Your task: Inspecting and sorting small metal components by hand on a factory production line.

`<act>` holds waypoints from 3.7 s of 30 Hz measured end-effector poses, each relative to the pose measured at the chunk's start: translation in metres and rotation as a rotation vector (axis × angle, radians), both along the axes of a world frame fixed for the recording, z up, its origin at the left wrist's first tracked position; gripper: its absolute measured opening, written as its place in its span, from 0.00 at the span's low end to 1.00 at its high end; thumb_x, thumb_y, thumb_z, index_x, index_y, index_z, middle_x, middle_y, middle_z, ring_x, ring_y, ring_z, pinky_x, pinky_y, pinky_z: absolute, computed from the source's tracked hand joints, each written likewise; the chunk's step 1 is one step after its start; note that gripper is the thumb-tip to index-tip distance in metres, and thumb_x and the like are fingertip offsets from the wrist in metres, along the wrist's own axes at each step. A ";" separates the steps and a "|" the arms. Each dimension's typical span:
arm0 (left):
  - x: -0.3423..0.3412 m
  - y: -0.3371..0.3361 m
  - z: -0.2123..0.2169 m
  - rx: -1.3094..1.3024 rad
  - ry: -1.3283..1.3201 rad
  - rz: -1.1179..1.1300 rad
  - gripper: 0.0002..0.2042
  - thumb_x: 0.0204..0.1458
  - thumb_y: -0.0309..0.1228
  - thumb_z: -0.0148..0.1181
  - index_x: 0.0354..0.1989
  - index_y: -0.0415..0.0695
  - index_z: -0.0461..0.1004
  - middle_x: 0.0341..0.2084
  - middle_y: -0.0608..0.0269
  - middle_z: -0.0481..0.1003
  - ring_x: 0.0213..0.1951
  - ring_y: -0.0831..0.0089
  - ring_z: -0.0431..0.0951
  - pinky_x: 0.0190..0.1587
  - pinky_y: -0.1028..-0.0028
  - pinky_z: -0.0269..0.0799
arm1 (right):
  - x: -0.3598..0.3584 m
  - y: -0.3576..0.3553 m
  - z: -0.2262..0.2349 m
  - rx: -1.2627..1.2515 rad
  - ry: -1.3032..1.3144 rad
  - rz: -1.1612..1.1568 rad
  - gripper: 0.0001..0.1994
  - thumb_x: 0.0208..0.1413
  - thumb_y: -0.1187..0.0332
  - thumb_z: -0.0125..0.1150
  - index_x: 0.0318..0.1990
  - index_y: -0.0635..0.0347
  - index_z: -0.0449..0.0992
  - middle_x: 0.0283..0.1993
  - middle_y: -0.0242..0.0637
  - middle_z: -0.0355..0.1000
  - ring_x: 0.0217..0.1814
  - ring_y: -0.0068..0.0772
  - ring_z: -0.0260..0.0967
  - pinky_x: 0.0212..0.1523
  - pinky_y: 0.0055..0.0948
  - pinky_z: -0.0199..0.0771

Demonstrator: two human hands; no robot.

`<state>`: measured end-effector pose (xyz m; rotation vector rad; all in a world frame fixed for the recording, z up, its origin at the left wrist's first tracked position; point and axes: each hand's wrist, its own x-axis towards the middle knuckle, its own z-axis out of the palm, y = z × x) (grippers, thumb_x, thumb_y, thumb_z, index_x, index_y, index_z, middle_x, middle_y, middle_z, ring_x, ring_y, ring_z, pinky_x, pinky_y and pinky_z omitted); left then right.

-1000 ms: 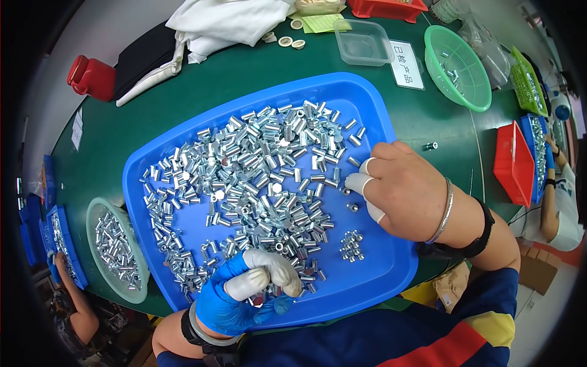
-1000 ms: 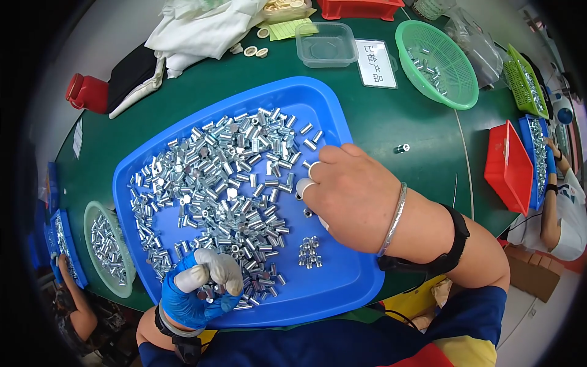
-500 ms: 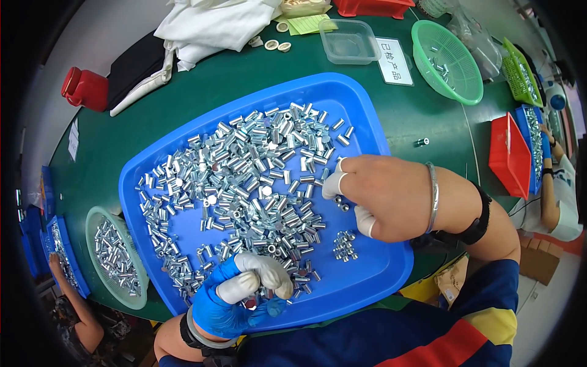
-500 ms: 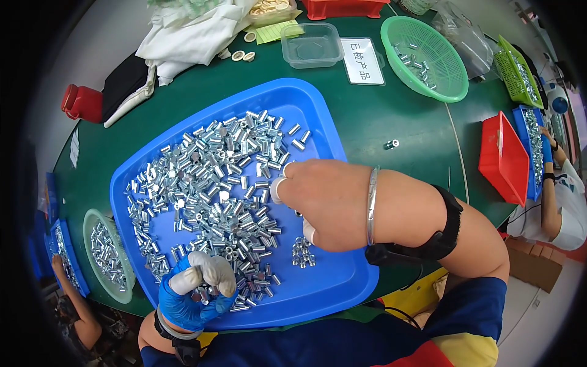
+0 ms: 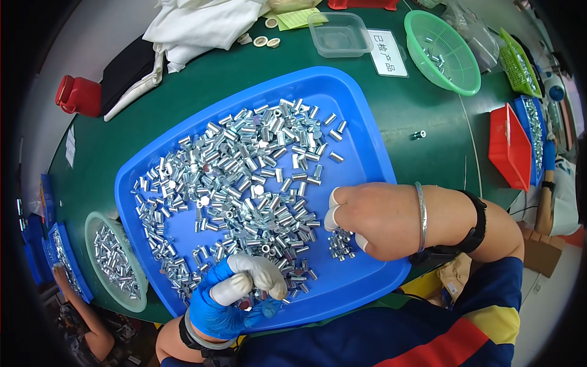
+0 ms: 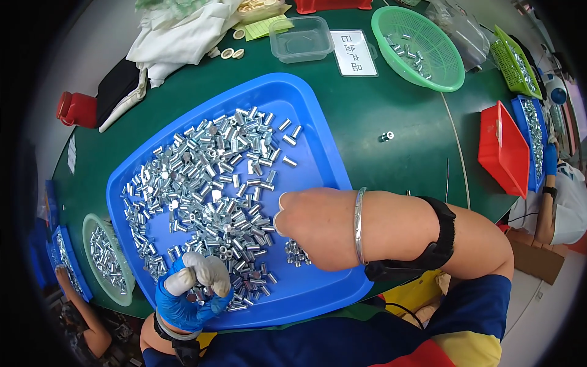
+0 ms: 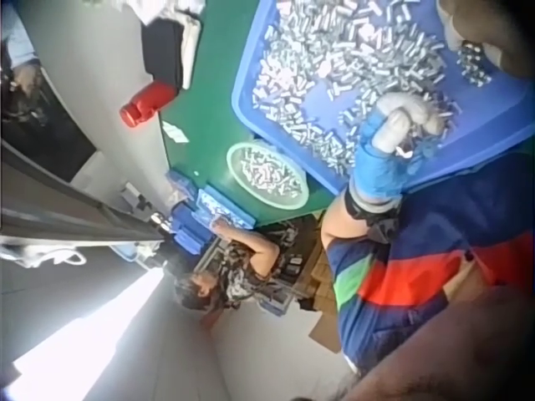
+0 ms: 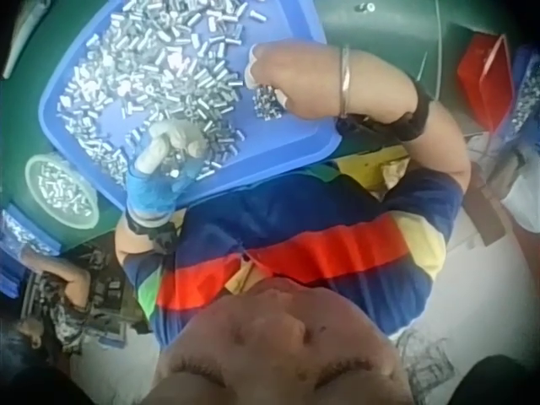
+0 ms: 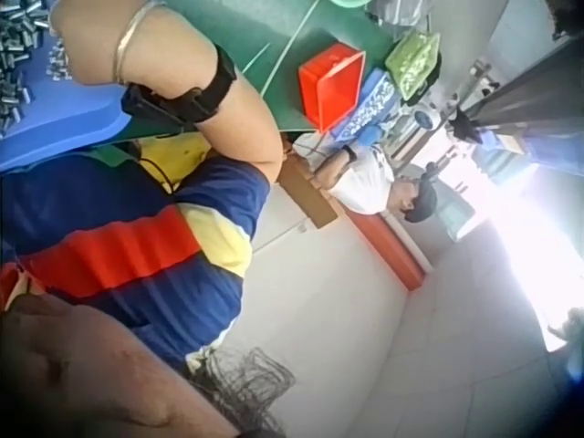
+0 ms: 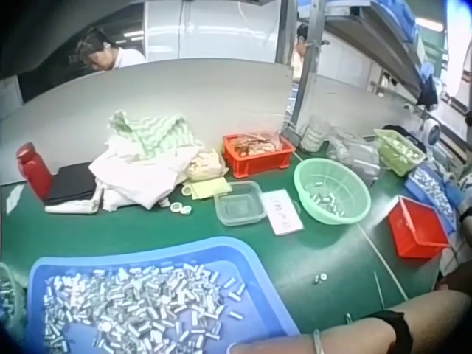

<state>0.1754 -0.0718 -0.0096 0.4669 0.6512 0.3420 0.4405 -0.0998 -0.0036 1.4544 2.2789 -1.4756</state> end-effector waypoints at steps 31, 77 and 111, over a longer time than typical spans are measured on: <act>0.005 0.001 -0.003 0.058 -0.043 0.102 0.11 0.52 0.37 0.53 0.30 0.40 0.69 0.26 0.52 0.70 0.29 0.66 0.68 0.26 0.73 0.67 | 0.018 -0.030 0.013 0.223 0.034 -0.173 0.21 0.42 0.83 0.52 0.48 0.65 0.67 0.41 0.47 0.65 0.41 0.44 0.67 0.42 0.33 0.71; -0.040 0.031 0.032 0.088 -0.250 0.427 0.09 0.56 0.35 0.51 0.39 0.42 0.71 0.30 0.59 0.73 0.26 0.75 0.70 0.18 0.84 0.63 | -0.106 -0.009 0.068 0.579 0.162 -0.248 0.09 0.39 0.73 0.67 0.30 0.58 0.76 0.30 0.33 0.69 0.32 0.30 0.66 0.31 0.26 0.69; -0.112 0.004 0.043 0.854 0.175 0.236 0.16 0.55 0.27 0.52 0.52 0.39 0.66 0.42 0.57 0.71 0.42 0.74 0.73 0.45 0.71 0.71 | -0.051 -0.051 0.057 0.412 -0.122 -0.308 0.13 0.47 0.71 0.62 0.42 0.61 0.74 0.34 0.38 0.72 0.33 0.32 0.71 0.33 0.30 0.72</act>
